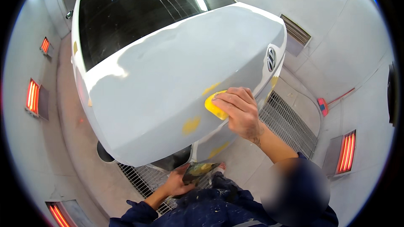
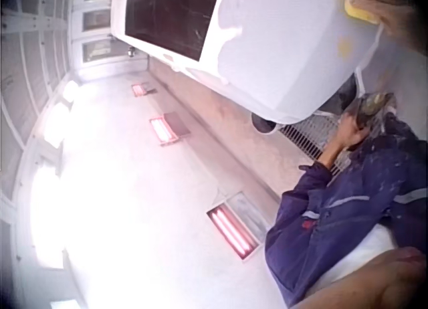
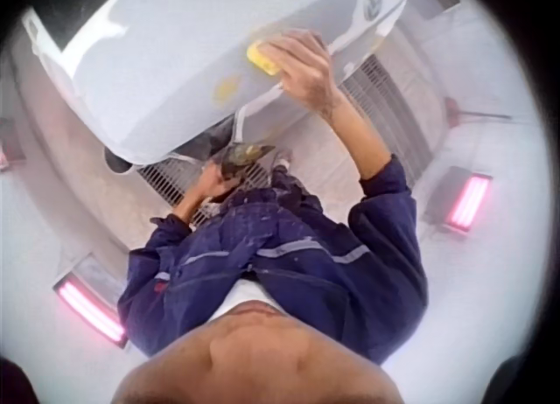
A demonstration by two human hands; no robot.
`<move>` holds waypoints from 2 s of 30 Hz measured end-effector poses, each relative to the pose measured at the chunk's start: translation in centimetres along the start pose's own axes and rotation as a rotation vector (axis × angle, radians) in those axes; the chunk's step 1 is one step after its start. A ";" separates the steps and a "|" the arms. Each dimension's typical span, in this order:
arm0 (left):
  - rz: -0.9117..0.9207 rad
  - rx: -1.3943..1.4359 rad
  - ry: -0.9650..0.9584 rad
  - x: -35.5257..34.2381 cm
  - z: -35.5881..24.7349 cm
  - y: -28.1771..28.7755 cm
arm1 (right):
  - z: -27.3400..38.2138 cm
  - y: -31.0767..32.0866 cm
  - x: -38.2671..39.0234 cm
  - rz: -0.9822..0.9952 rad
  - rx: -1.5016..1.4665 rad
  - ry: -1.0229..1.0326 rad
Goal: The person applies yellow body filler to the rear quarter panel and trunk lid of a white car using a putty knife and a yellow sponge. The person spreads the filler across the exterior and interior surfaces of the trunk lid and the rear panel.
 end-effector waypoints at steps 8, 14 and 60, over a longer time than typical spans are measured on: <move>0.005 -0.013 -0.044 -0.6 0.5 -0.3 | -4.6 0.7 0.6 -0.060 0.081 0.010; -0.030 -0.007 -0.022 -0.4 0.2 0.1 | -5.9 1.4 1.9 -0.112 0.058 -0.045; 0.016 0.029 -0.129 -0.6 3.1 -1.6 | -6.4 0.1 1.2 -0.137 0.476 -0.417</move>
Point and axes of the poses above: each hand's wrist, its own x-axis away from the middle knuckle, its own y-axis out of the back of the hand, z = x × y, the point moved 4 cm from there along -x, towards the middle knuckle
